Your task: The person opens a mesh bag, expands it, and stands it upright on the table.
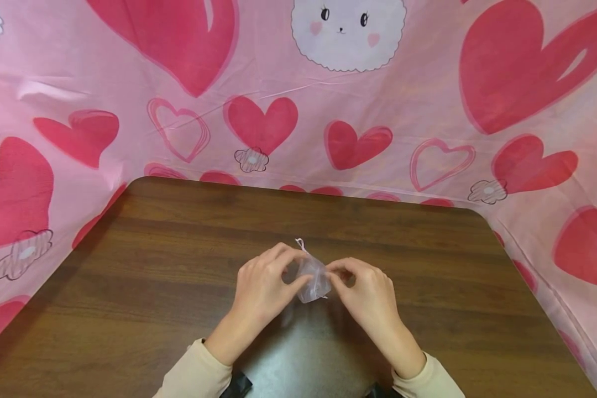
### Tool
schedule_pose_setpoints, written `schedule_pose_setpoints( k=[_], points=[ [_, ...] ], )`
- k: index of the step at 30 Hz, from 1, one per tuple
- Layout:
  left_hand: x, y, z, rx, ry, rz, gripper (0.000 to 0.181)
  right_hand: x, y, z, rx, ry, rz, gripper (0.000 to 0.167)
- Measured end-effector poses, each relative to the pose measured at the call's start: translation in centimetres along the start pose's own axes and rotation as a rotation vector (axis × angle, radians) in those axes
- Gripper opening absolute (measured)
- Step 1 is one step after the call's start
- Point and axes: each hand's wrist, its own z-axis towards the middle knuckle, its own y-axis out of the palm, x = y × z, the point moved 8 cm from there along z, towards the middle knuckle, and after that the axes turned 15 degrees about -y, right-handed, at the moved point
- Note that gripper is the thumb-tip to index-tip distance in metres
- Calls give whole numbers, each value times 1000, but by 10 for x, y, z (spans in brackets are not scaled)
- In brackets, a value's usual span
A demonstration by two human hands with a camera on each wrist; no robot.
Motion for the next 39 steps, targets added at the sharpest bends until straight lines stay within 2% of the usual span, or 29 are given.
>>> schedule_pose_setpoints(
  k=[7,13,23,30,34,39],
  points=[
    [5,3,-2,-15,61,19,32,-4,-1,0,18,-33,13,20],
    [5,1,-3,34,81,24,14,-6,-1,0,20,-48,22,20],
    [-2,-6,-1,82,-18,23,5,-5,7,-2,-75,-1,44,20],
    [-7,-10,0,111,-67,0,8,-2,15,-4,-177,74,98,18],
    [-9,-12,0,126,-80,-14,10,-2,18,-6,-218,98,93,12],
    [-8,-12,-1,131,-72,-20,9,-2,17,-6,-217,91,48,5]
  ],
)
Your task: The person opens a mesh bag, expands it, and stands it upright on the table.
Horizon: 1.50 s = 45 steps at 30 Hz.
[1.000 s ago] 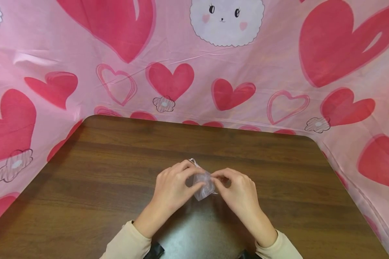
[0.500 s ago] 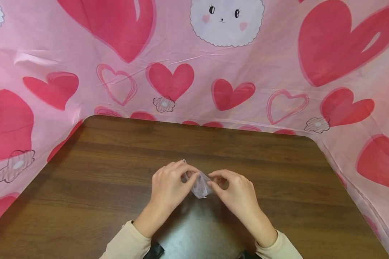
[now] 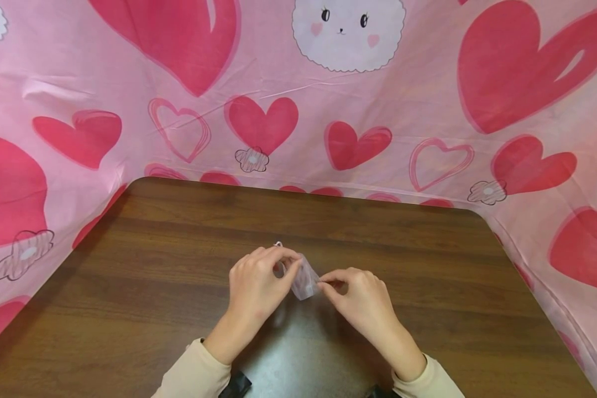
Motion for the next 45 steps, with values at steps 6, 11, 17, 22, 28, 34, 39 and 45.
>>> schedule_pose_setpoints(
  k=[6,11,17,22,28,34,39,45],
  points=[
    [-1,2,0,-26,-8,1,4,1,-5,0,63,-32,-34,9],
    [-2,4,0,-45,-24,4,11,1,-9,0,124,-58,-55,11],
    [-5,6,-1,-54,-43,31,11,0,-12,0,190,-88,-66,11],
    [-5,6,-1,-46,-54,46,11,0,-17,-1,242,-108,-58,13],
    [-4,3,-1,-14,-37,29,10,-1,-18,0,254,-120,-34,13],
    [-5,-5,4,26,-32,-1,11,0,-20,1,236,-130,7,12],
    [-7,-11,7,54,-34,-25,11,5,-28,2,240,-108,31,7],
    [-3,-20,7,115,21,-98,3,19,-32,2,215,-43,22,6]
  ],
)
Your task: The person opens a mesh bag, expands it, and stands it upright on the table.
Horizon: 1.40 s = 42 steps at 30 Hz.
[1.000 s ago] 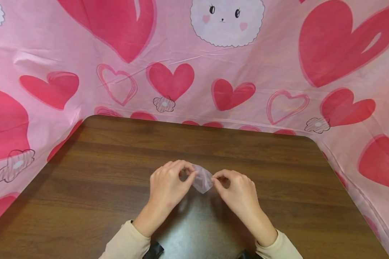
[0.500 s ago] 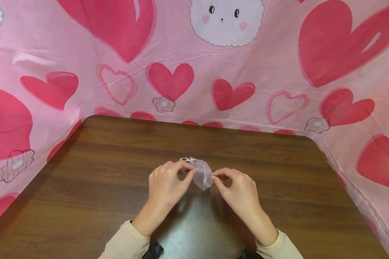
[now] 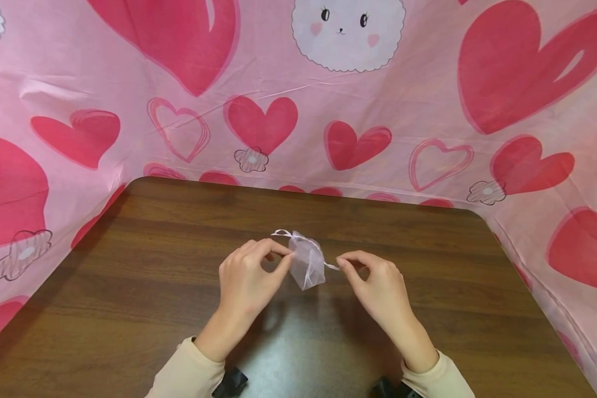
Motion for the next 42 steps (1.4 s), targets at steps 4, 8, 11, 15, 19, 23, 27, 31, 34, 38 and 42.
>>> schedule_pose_setpoints(
  k=[4,8,11,15,19,23,27,31,34,38,42],
  points=[
    [4,-3,-1,11,18,-73,4,10,0,-1,-31,62,19,7],
    [7,-6,-1,14,20,-157,12,18,5,-3,-71,129,83,11],
    [8,-7,-1,11,23,-204,13,21,11,-4,-102,180,162,15],
    [10,-7,-2,-5,28,-242,14,24,19,-6,-138,245,293,21],
    [11,-5,-2,-29,33,-262,14,28,25,-8,-142,309,408,22],
    [11,-4,-2,-46,41,-271,14,35,26,-9,-78,369,503,19],
    [12,-2,-2,-60,56,-264,14,40,20,-9,14,414,552,17],
    [12,1,-2,-83,77,-255,15,42,14,-9,69,434,573,18],
    [12,3,-2,-97,91,-249,15,43,11,-9,88,449,600,20],
    [13,5,-3,-113,116,-240,15,43,7,-8,120,452,639,20],
    [12,8,-3,-130,133,-226,15,43,3,-8,167,438,679,15]
  ],
)
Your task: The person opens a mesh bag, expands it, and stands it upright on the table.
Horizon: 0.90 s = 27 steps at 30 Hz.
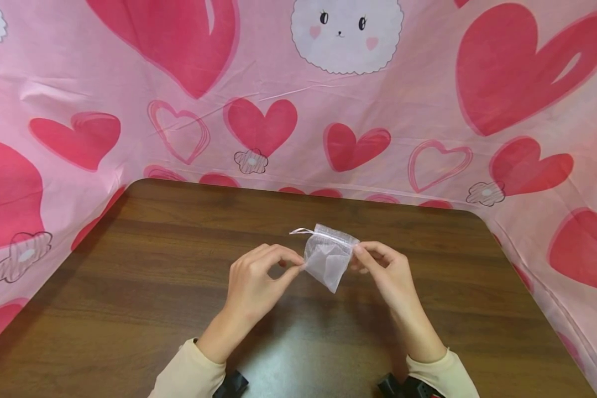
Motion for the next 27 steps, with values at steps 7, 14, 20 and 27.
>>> schedule_pose_setpoints(
  k=[7,14,20,27],
  points=[
    [-5,3,0,-15,-5,52,15,-4,-3,0,56,-38,58,6],
    [-19,6,3,-74,-114,201,25,-9,-5,0,80,-76,1,17],
    [-27,0,6,-72,-179,204,19,-15,-2,-2,42,-165,-123,14],
    [-29,-6,8,-26,-196,186,17,-16,5,-3,11,-231,-185,8]
  ],
)
